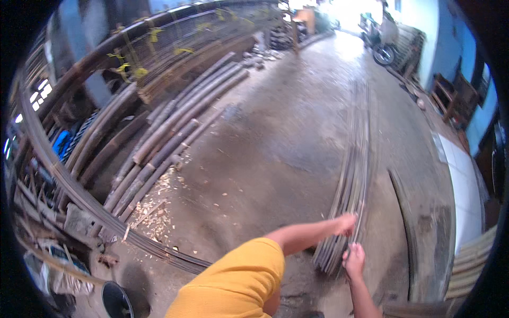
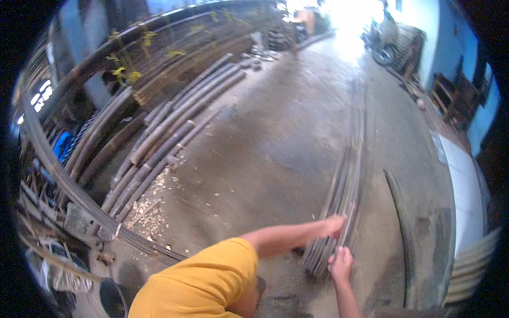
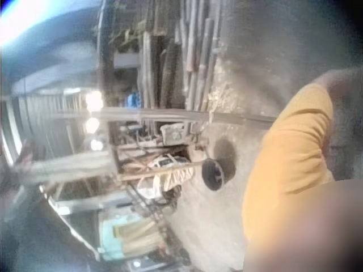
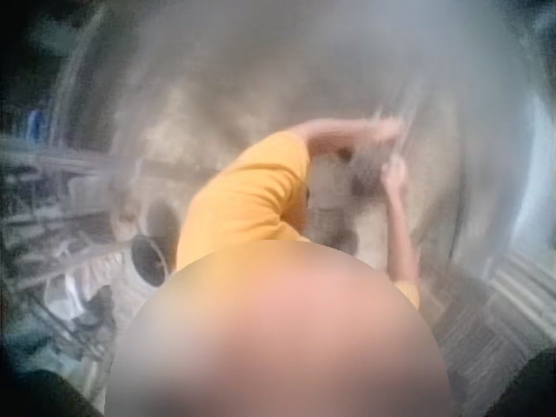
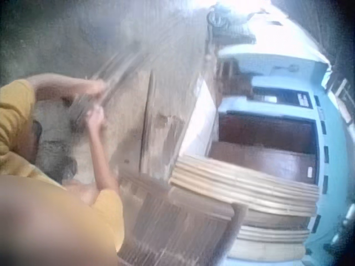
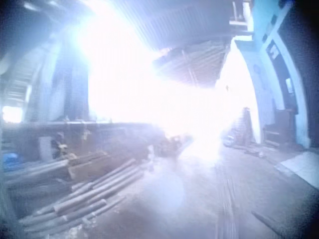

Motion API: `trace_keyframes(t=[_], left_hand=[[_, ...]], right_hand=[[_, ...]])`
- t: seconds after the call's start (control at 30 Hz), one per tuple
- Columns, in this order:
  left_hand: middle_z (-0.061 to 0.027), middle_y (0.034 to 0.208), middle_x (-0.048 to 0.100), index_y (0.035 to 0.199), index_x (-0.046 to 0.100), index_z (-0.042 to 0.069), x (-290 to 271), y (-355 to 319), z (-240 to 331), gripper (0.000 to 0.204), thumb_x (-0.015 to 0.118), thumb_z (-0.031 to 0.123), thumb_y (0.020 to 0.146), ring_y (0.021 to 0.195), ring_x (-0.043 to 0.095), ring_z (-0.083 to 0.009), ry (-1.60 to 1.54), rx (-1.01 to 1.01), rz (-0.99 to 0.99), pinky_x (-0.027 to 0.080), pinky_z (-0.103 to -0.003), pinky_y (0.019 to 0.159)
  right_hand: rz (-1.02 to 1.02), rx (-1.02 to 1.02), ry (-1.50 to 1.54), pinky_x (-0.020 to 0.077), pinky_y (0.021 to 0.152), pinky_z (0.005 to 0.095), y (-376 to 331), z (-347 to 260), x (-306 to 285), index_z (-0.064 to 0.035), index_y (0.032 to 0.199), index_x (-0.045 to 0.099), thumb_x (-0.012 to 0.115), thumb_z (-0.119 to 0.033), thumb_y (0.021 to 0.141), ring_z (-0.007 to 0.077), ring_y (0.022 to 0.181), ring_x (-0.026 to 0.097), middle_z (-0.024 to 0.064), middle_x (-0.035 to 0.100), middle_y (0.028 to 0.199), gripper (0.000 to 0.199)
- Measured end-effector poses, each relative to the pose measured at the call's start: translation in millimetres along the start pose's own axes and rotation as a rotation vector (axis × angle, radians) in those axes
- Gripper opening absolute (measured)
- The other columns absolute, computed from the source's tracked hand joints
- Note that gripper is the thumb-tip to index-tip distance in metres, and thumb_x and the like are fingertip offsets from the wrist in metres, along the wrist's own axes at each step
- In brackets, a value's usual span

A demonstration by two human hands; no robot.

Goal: The person carries a bundle of thin bamboo strips into a workshop, places them on the floor, and repeatedly picks up individual strips to inspect and sort them. The person remains squatting while handling the strips throughout the clip.

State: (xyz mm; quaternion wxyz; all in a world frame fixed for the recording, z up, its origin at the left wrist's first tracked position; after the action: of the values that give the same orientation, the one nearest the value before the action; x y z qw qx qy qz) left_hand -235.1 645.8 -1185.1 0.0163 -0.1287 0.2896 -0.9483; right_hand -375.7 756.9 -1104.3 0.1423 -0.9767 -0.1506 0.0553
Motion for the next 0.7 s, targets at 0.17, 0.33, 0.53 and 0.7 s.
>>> trace_keyframes(t=[0.17, 0.33, 0.53, 0.7], left_hand=[[-0.0165, 0.082, 0.069, 0.112, 0.057, 0.000, 14.2, -64.7, 50.9, 0.047, 0.036, 0.042, 0.106, 0.060, 0.065, -0.0231, -0.413, 0.136, 0.103, 0.056, -0.039, 0.055], [-0.0136, 0.082, 0.068, 0.112, 0.053, 0.003, 5.5, -60.7, 33.5, 0.036, 0.048, 0.037, 0.105, 0.058, 0.065, -0.0207, -0.178, 0.108, 0.081, 0.056, -0.036, 0.051], [-0.0088, 0.083, 0.066, 0.105, 0.059, 0.004, -27.9, -42.1, -17.2, 0.017, 0.058, 0.020, 0.099, 0.066, 0.067, -0.0227, -0.029, -0.082, 0.071, 0.057, -0.037, 0.054], [-0.0097, 0.095, 0.067, 0.108, 0.064, 0.002, -57.7, -32.0, -19.8, 0.022, 0.059, 0.021, 0.098, 0.087, 0.067, -0.0237, 0.104, -0.157, 0.117, 0.057, -0.042, 0.078]], right_hand=[[0.024, -0.121, -0.051, 0.0423, 0.044, 0.0257, -13.6, -32.7, 23.9, -0.0072, 0.102, 0.055, 0.046, -0.026, 0.107, 0.0088, 0.048, 0.050, 0.0005, 0.054, 0.063, 0.022], [-0.036, -0.039, -0.033, 0.0451, 0.045, 0.0281, -5.1, 4.0, 23.4, -0.0069, 0.094, 0.054, 0.045, -0.028, 0.108, 0.0112, 0.049, 0.054, 0.0038, 0.061, 0.065, 0.027], [-0.331, -0.027, -0.171, 0.0482, 0.050, 0.0277, -1.5, 33.0, 29.1, -0.0041, 0.098, 0.058, 0.050, -0.029, 0.105, 0.0103, 0.058, 0.062, 0.0047, 0.068, 0.075, 0.028], [-0.064, -0.077, -0.571, 0.0544, 0.075, 0.0427, 20.9, 34.7, -46.8, -0.0020, 0.108, 0.064, 0.058, -0.038, 0.098, 0.0317, 0.085, 0.071, 0.0172, 0.071, 0.092, 0.038]])
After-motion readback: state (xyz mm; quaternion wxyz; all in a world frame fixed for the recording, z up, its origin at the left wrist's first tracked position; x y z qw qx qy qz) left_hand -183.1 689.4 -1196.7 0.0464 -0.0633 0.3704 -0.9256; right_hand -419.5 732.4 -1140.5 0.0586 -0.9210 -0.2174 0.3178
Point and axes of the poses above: each hand's wrist, its own y-axis towards the middle knuckle, its own x-axis out of the palm, z = x × y, the point moved 6 cm from there along y, towards the middle knuckle
